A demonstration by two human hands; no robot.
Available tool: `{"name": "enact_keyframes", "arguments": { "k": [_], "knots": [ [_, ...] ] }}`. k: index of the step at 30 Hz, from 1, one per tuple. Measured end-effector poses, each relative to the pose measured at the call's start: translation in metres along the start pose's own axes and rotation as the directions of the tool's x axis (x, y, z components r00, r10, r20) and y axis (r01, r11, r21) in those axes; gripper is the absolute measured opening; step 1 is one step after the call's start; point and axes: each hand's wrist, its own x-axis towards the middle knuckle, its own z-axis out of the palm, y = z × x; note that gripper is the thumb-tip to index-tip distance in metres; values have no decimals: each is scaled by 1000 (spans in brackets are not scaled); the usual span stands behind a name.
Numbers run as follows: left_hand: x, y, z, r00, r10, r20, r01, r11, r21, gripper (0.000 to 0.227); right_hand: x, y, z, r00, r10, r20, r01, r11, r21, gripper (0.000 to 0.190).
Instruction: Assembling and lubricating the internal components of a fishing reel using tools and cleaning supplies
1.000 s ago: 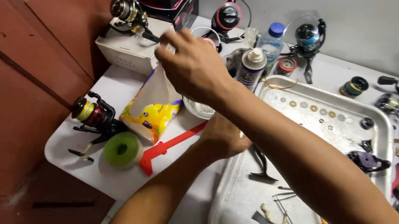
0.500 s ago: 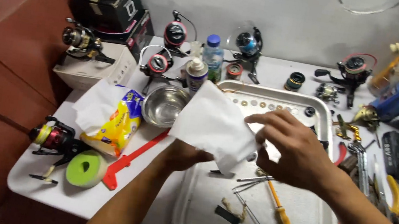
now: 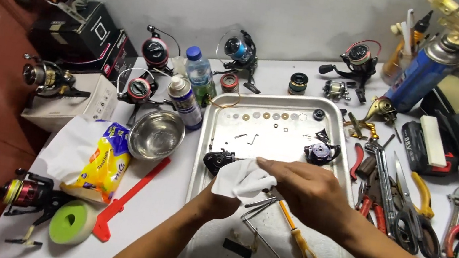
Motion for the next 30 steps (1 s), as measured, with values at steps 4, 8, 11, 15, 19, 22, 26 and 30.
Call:
{"name": "enact_keyframes", "arguments": {
  "k": [4,8,11,15,19,22,26,30],
  "knots": [
    [-5,-7,-1,998,-60,12,59,998,32,27,1,-1,10,998,-27,-55,24,998,-61,28],
    [-19,-4,-15,889,389,-241,-451,830,-328,12,4,-4,12,988,-124,-93,112,985,-129,21],
    [-28,10,-22,770,527,-361,-610,774,-169,13,5,-7,13,986,-130,-107,119,987,-106,22],
    [-12,-20,-3,634,612,-472,-703,711,-23,12,-6,1,22,991,-52,-126,48,998,-33,30],
    [-17,-16,-4,534,726,-433,-751,643,150,21,-19,7,22,991,34,-128,-38,999,-36,37],
    [-17,-28,2,544,795,-269,-782,596,180,29,-24,9,20,988,-38,149,33,999,33,47],
    [-24,-22,3,759,613,-219,-643,758,-108,30,-27,7,23,995,-57,84,51,996,72,42],
    [-21,-25,5,797,584,-156,-602,743,-293,29,-23,-1,21,1000,-27,10,25,989,146,28]
  ]
}}
